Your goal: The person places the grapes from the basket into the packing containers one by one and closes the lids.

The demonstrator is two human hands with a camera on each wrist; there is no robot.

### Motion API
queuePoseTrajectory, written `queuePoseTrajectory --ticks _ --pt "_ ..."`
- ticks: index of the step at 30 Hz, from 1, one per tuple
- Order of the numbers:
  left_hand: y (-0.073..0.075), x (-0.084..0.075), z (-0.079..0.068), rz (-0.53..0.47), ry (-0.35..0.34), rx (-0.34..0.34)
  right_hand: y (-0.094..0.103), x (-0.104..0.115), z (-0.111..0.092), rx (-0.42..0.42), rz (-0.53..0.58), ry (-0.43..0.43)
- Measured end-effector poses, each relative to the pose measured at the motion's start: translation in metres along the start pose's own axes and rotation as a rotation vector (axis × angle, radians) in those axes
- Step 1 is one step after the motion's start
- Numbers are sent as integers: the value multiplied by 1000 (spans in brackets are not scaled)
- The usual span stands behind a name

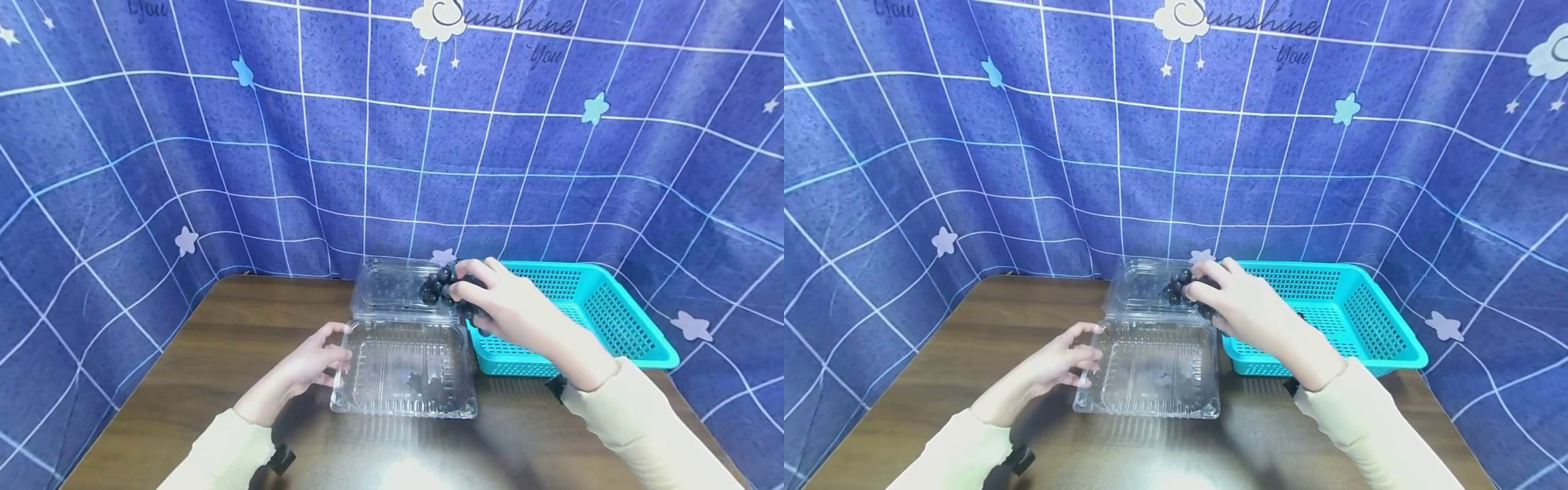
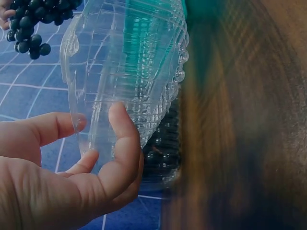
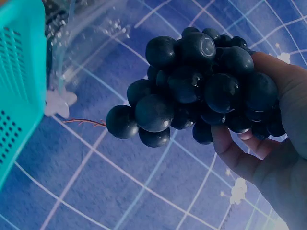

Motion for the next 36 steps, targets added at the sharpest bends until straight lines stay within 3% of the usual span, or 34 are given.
queuePoseTrajectory --ticks 36 --pt "-11 34 9 -13 38 -6 -74 56 -32 66 7 61"
Point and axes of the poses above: each hand's wrist, its own z-axis towards the middle knuckle, its own y-axis out of the back of the hand, x = y × z, the point moved 3 cm from there along z, towards the middle knuckle, and after that the axes turned 7 degrees about -x, right-handed, at the moved point
